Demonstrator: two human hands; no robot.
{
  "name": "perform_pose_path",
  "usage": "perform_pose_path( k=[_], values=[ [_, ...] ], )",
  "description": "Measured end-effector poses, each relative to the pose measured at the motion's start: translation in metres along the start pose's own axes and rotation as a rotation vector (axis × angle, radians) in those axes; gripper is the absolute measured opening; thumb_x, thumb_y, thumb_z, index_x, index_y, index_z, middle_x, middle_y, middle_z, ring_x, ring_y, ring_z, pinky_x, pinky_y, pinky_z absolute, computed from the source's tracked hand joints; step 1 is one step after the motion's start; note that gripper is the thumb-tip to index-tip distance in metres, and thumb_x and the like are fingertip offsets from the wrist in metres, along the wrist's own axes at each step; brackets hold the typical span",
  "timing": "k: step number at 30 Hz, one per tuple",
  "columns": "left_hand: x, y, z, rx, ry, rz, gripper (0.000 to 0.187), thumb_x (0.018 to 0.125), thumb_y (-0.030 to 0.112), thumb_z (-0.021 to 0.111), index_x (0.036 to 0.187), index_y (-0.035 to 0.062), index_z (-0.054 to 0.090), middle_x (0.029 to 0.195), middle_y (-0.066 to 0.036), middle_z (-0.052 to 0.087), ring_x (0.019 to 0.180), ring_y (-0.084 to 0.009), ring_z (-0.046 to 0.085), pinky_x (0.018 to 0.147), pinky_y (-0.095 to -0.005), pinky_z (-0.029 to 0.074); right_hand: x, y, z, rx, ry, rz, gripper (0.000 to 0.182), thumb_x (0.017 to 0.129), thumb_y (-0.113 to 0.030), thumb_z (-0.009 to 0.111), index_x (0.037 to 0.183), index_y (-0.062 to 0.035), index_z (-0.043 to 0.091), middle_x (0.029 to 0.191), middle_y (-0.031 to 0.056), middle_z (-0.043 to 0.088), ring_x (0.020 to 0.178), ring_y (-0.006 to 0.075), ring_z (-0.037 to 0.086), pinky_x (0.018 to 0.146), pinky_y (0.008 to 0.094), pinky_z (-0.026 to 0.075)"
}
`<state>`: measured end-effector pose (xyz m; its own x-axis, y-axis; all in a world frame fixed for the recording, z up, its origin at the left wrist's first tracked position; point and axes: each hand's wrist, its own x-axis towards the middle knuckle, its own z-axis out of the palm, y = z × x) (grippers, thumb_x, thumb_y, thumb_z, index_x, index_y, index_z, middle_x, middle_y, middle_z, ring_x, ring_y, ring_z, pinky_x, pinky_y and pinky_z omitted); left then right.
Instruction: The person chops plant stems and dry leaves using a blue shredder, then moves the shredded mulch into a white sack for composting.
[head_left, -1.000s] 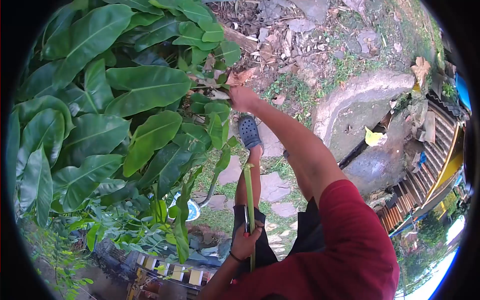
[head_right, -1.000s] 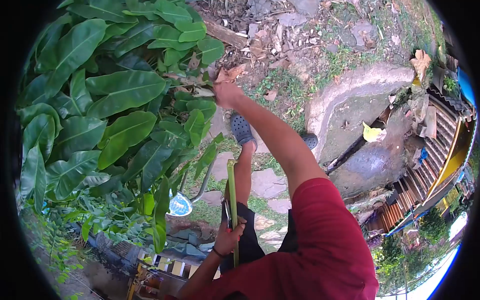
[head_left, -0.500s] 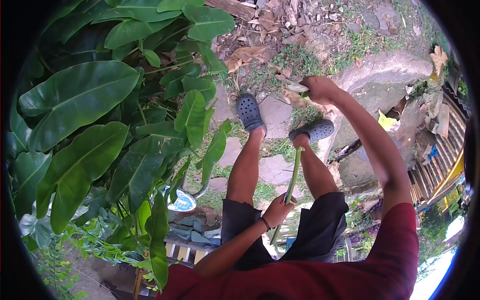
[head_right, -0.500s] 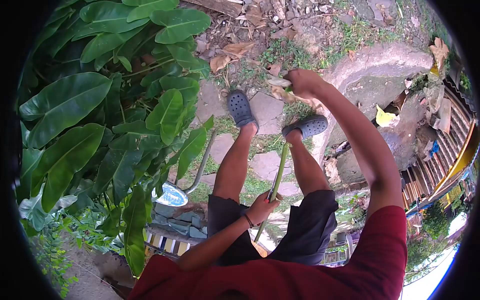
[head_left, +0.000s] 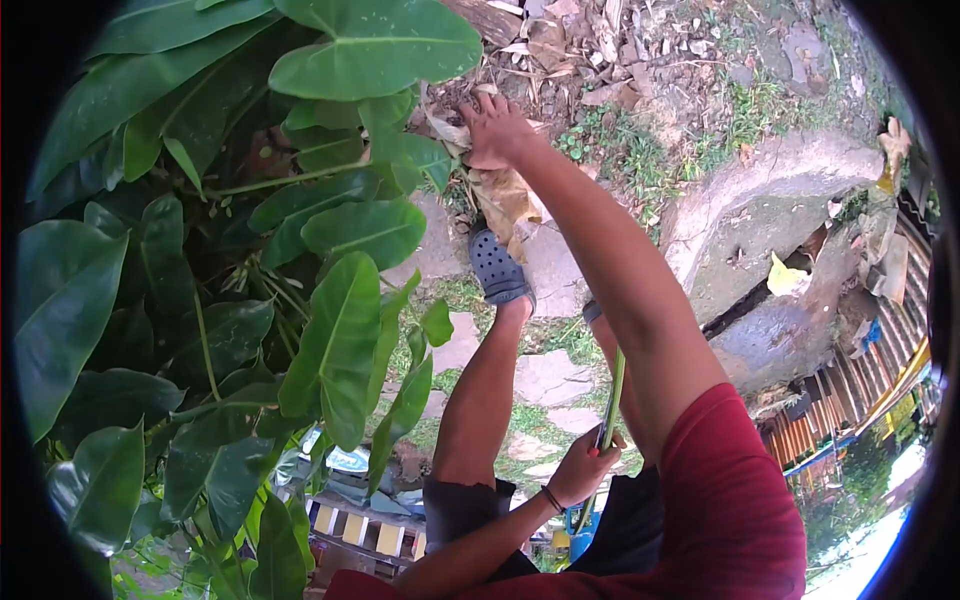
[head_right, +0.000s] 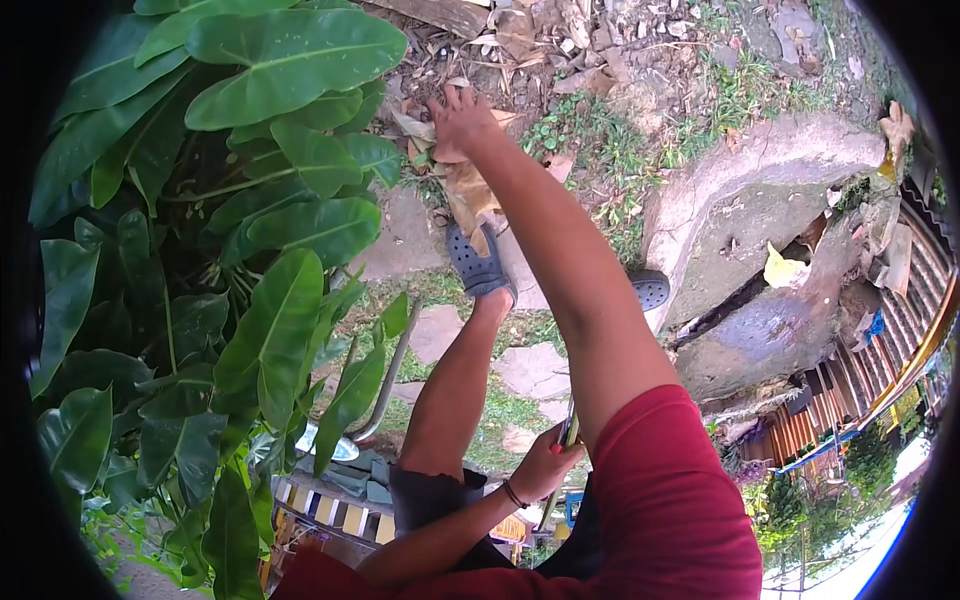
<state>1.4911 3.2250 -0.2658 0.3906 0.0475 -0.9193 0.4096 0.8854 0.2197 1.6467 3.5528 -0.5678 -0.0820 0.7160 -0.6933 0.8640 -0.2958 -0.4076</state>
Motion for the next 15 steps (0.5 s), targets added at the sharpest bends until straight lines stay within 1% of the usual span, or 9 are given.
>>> perform_pose_path(
  k=[2,3,4,7,9,10,12,13,15],
  values=[
    [0.001,0.000,-0.002,0.010,-0.013,-0.031,0.005,0.096,0.009,0.057,0.100,0.0065,0.058,0.073,0.005,0.046,0.061,-0.0034,0.040,0.054,-0.0236,0.034,0.004,0.003,0.021,0.021,-0.044,0.039,0.102,0.084,-0.055,0.063,0.161,-0.0136,0.011,0.166,0.0188,0.012,0.151,0.0387,0.018,0.122,0.0532,0.019],
    [0.001,-0.015,-0.007,0.117,-0.070,0.017,0.005,0.096,0.010,0.057,0.100,0.0067,0.058,0.072,0.006,0.045,0.061,-0.0033,0.039,0.053,-0.0238,0.034,0.002,0.004,0.035,0.050,0.034,0.059,0.103,0.080,-0.053,0.070,0.158,-0.0102,0.018,0.160,0.0221,0.022,0.145,0.0400,0.029,0.117,0.0505,0.028],
    [0.000,-0.006,-0.006,0.021,-0.062,-0.099,0.005,0.096,0.010,0.057,0.101,0.0071,0.059,0.072,0.006,0.044,0.060,-0.0031,0.038,0.053,-0.0240,0.033,-0.002,0.005,0.041,0.071,0.009,0.071,0.102,0.080,-0.053,0.071,0.157,-0.0094,0.021,0.158,0.0207,0.027,0.143,0.0378,0.032,0.116,0.0511,0.031],
    [-0.001,-0.003,-0.007,0.069,-0.091,-0.064,0.006,0.096,0.010,0.057,0.101,0.0074,0.059,0.072,0.006,0.044,0.060,-0.0028,0.038,0.053,-0.0239,0.032,-0.010,-0.004,0.056,0.062,-0.087,0.075,0.093,0.083,-0.047,0.071,0.155,-0.0077,0.026,0.156,0.0197,0.031,0.141,0.0363,0.036,0.113,0.0499,0.035],
    [-0.002,0.000,-0.009,-0.022,-0.097,-0.202,0.005,0.096,0.010,0.057,0.100,0.0075,0.059,0.072,0.007,0.044,0.061,-0.0025,0.039,0.054,-0.0230,0.033,-0.010,-0.010,0.090,0.026,-0.046,0.064,0.075,0.088,-0.034,0.066,0.150,-0.0061,0.035,0.151,0.0202,0.039,0.133,0.0357,0.049,0.106,0.0469,0.045],
    [-0.001,0.006,-0.012,-0.020,-0.082,-0.203,0.005,0.096,0.010,0.057,0.100,0.0075,0.059,0.072,0.007,0.044,0.061,-0.0025,0.039,0.054,-0.0230,0.033,-0.013,-0.014,0.089,0.035,-0.045,0.052,0.075,0.088,-0.034,0.066,0.150,-0.0061,0.035,0.151,0.0202,0.039,0.133,0.0357,0.049,0.106,0.0469,0.045],
    [-0.003,0.019,-0.019,-0.037,-0.161,-0.305,0.009,0.098,0.010,0.059,0.105,0.0052,0.060,0.080,0.006,0.049,0.069,-0.0036,0.040,0.063,-0.0234,0.038,-0.021,-0.020,0.076,0.056,-0.116,-0.068,0.047,0.092,-0.013,0.055,0.139,-0.0053,0.051,0.139,0.0179,0.052,0.117,0.0322,0.063,0.093,0.0421,0.053],
    [-0.003,0.017,-0.017,-0.071,-0.146,-0.269,0.003,0.098,0.009,0.058,0.100,0.0065,0.058,0.078,0.006,0.043,0.068,-0.0021,0.037,0.060,-0.0219,0.034,-0.021,-0.022,0.070,0.014,-0.107,-0.102,0.040,0.092,-0.011,0.055,0.131,-0.0033,0.058,0.136,0.0179,0.055,0.113,0.0313,0.066,0.090,0.0430,0.055],
    [-0.005,0.021,-0.018,-0.095,-0.152,-0.294,0.004,0.098,0.010,0.058,0.100,0.0065,0.058,0.078,0.006,0.043,0.069,-0.0023,0.038,0.060,-0.0221,0.034,-0.019,-0.027,0.024,0.038,-0.150,-0.138,0.039,0.092,-0.012,0.056,0.129,-0.0027,0.058,0.135,0.0176,0.057,0.114,0.0313,0.066,0.090,0.0431,0.056]
  ],
)
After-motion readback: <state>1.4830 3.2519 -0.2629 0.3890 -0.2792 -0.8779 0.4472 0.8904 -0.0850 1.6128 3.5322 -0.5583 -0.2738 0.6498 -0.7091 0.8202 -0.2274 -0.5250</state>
